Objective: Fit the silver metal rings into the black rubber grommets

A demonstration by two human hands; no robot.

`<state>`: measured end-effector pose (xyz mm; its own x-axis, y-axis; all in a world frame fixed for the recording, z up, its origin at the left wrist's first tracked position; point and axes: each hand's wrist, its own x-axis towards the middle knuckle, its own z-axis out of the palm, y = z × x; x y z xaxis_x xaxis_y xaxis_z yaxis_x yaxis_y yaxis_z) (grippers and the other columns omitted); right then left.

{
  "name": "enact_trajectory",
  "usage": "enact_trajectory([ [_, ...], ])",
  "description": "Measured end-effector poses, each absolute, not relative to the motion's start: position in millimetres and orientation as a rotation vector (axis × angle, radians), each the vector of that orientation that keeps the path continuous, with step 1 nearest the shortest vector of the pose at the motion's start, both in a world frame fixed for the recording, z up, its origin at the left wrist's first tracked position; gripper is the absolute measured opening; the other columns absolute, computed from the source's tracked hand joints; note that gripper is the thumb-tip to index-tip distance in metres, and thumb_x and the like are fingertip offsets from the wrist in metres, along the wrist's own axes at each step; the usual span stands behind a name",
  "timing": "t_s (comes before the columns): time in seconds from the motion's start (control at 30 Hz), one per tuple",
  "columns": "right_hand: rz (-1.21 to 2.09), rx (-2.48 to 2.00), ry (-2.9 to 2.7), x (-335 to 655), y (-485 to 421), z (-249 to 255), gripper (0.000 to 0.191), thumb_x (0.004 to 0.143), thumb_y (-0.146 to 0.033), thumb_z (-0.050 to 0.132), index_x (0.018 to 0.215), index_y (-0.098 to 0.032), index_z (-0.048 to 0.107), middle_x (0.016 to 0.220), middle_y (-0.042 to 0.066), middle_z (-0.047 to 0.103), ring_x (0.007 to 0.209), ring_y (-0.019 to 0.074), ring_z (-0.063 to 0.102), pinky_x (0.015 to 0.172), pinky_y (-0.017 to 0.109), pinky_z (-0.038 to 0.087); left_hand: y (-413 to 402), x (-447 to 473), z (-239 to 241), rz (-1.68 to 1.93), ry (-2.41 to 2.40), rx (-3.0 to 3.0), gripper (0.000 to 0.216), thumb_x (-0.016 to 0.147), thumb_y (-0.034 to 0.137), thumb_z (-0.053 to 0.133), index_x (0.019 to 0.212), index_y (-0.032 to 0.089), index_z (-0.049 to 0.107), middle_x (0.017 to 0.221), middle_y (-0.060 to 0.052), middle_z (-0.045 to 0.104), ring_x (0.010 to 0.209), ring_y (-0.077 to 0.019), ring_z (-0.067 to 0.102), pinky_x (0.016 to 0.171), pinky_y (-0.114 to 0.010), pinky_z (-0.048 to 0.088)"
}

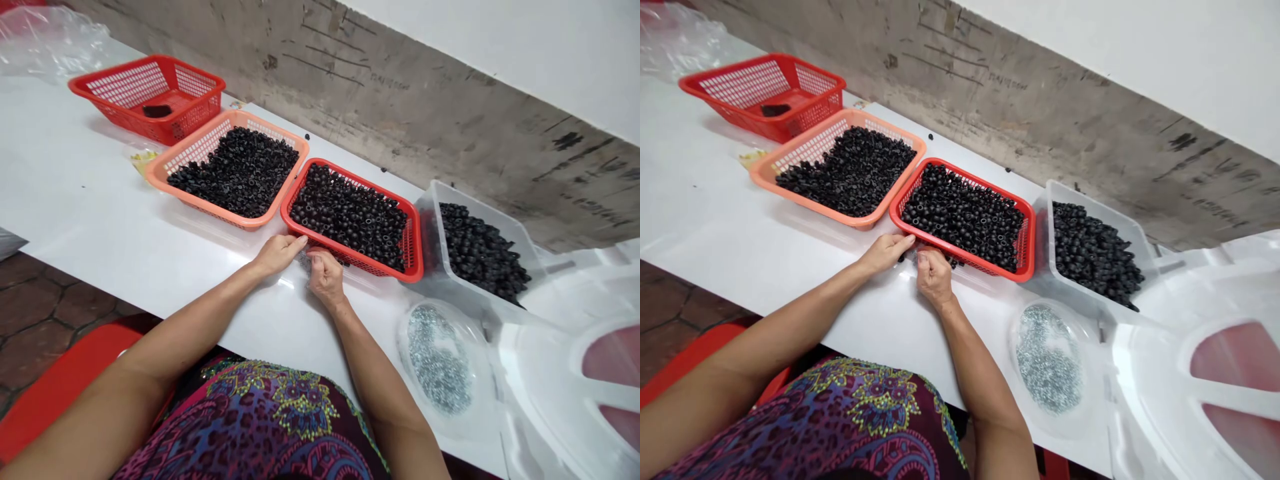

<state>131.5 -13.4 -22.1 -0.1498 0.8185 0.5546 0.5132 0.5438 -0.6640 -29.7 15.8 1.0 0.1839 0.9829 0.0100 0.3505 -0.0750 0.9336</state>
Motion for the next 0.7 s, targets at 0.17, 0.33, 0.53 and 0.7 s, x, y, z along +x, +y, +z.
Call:
enact_trajectory([
  [0.17, 0.510, -1.117, -1.686, 128.4, -14.2, -21.2, 0.048, 0.098, -0.041, 0.028, 0.078, -0.021, 0.066, 0.089, 0.012, 0.073, 0.089, 0.0234, 0.070, 0.085, 0.040, 0.055, 13.5, -29.4, 0.4, 0.881, 1.265, 1.635, 0.057, 0.089, 0.062, 0.041, 0.059, 0.017, 0.061, 0.054, -0.001, 0.052, 0.054, -0.0146, 0.044, 0.053, -0.028, 0.030],
  [0.33, 0.534, -1.076, -1.633, 128.8, -17.2, -13.8, 0.055, 0.099, -0.046, 0.024, 0.068, -0.022, 0.063, 0.076, 0.010, 0.071, 0.079, 0.0229, 0.069, 0.083, 0.040, 0.054, 12.0, -30.2, 1.7, 0.882, 1.230, 1.620, 0.058, 0.089, 0.063, 0.044, 0.057, 0.018, 0.063, 0.051, -0.001, 0.049, 0.053, -0.0141, 0.042, 0.051, -0.027, 0.030],
  [0.53, 0.579, -1.142, -1.523, 135.6, -23.7, 7.0, 0.054, 0.098, -0.047, 0.027, 0.063, -0.023, 0.061, 0.072, 0.008, 0.069, 0.074, 0.0217, 0.067, 0.075, 0.037, 0.053, 14.0, -37.4, 3.8, 0.827, 1.048, 1.654, 0.034, 0.079, 0.051, 0.064, 0.065, 0.020, 0.070, 0.057, -0.002, 0.059, 0.056, -0.0169, 0.052, 0.054, -0.028, 0.039],
  [0.7, 0.605, -1.060, -1.625, 151.0, -23.7, 32.2, 0.048, 0.097, -0.043, 0.037, 0.059, -0.023, 0.057, 0.063, 0.004, 0.063, 0.062, 0.0181, 0.061, 0.062, 0.033, 0.049, 18.4, -51.3, 3.5, 0.598, 0.901, 1.979, 0.041, 0.063, 0.029, 0.077, 0.103, 0.022, 0.075, 0.097, -0.008, 0.074, 0.087, -0.0255, 0.065, 0.079, -0.036, 0.050],
])
